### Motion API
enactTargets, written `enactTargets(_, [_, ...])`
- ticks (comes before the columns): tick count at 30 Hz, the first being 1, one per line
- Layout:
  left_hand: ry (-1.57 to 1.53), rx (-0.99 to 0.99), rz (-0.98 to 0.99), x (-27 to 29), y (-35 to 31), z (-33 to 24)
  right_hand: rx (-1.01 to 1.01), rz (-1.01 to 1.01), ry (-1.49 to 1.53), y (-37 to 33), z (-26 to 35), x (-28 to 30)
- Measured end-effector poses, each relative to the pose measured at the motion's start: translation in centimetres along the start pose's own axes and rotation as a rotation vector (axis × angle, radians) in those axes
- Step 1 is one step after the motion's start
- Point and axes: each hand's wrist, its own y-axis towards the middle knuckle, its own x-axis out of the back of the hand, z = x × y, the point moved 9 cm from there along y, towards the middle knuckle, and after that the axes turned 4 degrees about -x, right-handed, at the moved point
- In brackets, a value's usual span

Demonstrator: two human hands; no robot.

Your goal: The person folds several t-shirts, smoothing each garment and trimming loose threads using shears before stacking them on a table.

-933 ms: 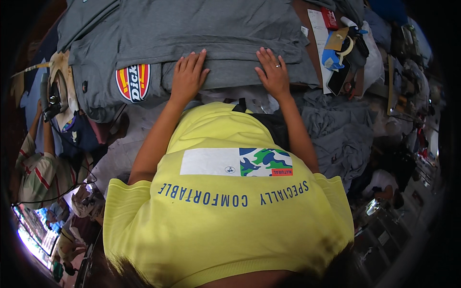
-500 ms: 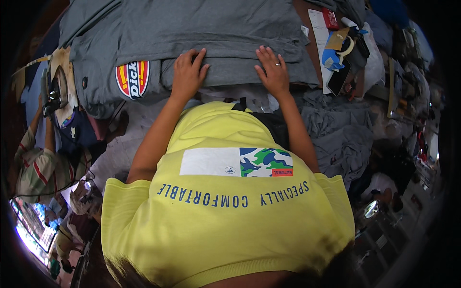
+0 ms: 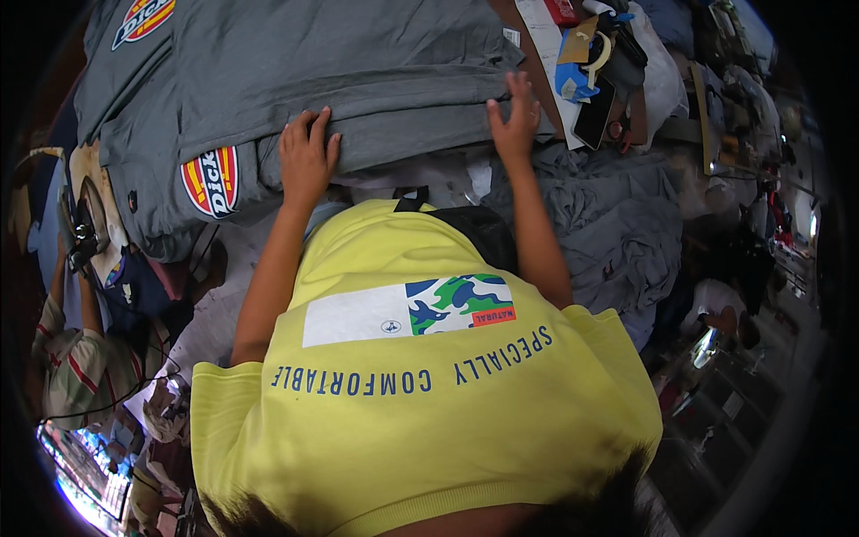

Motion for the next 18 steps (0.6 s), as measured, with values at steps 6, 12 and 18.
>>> enactTargets(6, [-0.113,-0.013,0.046,-1.5,4.8,-1.9,-0.073,-0.027,0.023,2.0,0.1,1.8])
enactTargets(12, [-0.136,0.008,0.326,-7.9,10.7,-4.8,0.087,0.060,-0.269,2.2,3.4,1.0])
enactTargets(18, [-0.344,0.200,0.213,-4.9,11.3,-3.6,0.420,-0.118,-0.170,0.1,7.8,5.4])
